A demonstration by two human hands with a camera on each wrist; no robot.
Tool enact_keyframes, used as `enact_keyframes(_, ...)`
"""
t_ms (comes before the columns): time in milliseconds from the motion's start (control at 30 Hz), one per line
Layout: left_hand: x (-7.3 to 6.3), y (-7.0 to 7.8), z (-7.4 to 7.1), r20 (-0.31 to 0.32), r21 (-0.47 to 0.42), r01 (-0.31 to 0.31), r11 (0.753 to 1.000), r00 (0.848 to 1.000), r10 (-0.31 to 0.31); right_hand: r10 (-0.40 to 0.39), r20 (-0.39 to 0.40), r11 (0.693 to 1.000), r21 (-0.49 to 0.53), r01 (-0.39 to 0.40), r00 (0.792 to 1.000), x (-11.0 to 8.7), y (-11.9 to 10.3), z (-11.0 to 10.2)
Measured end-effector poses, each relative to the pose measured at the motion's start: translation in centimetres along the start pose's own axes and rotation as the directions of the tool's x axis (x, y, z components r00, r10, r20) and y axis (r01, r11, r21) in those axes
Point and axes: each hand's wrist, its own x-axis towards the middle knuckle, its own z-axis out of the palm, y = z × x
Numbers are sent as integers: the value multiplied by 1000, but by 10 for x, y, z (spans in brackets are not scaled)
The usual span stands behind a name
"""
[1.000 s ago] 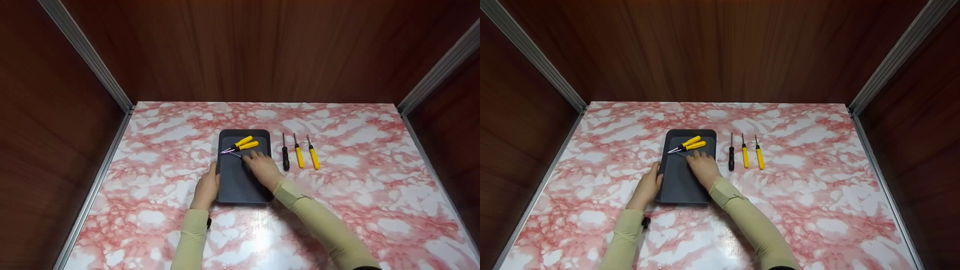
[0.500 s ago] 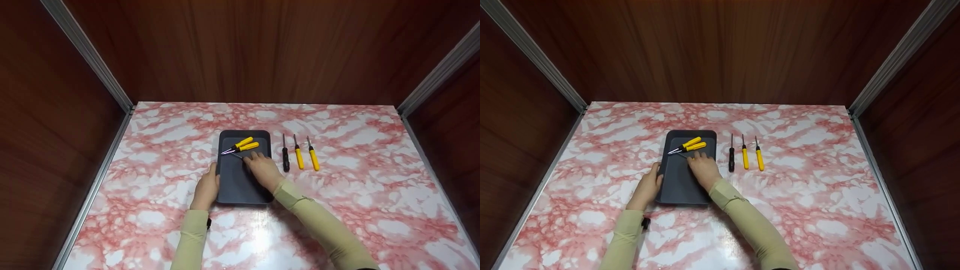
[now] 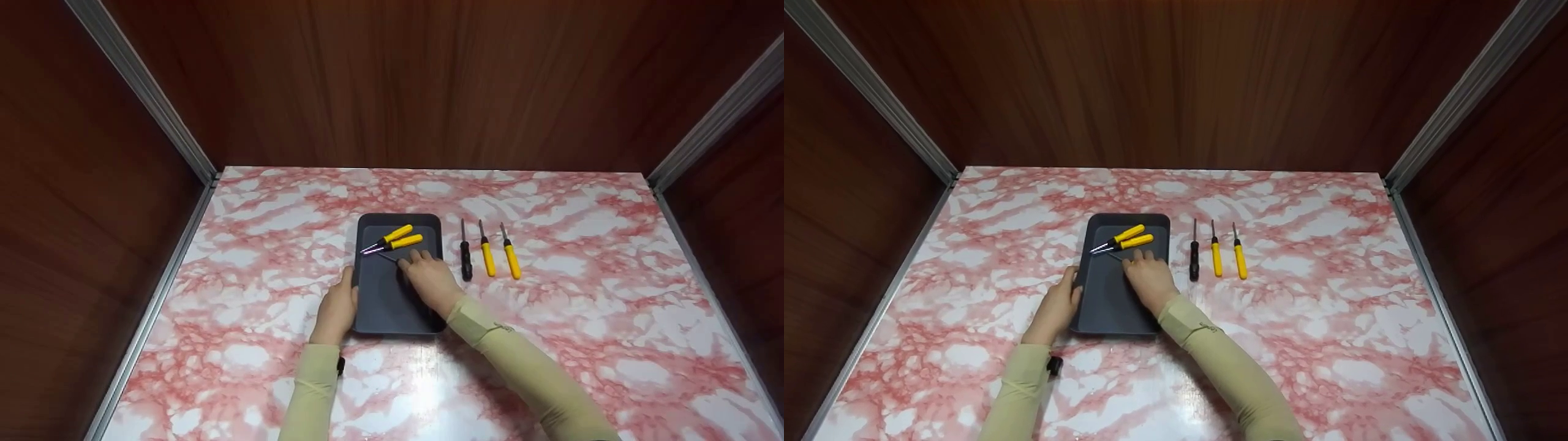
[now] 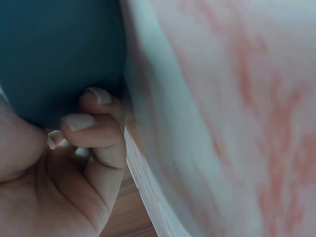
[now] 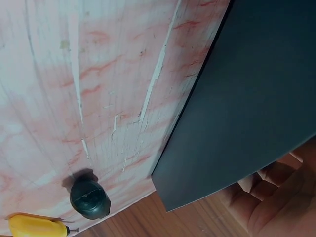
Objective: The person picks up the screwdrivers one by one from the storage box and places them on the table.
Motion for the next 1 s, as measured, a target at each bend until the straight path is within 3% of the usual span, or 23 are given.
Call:
enact_keyframes(567,1,1,0,33,5,28,1000,999,-28,8,-97,1000,4,-7,995,-7,0,-8)
enact_keyframes(1000,1,1,1,19,-9,11,1000,1000,-11,47,-93,999,-8,-48,995,-13,2,-22)
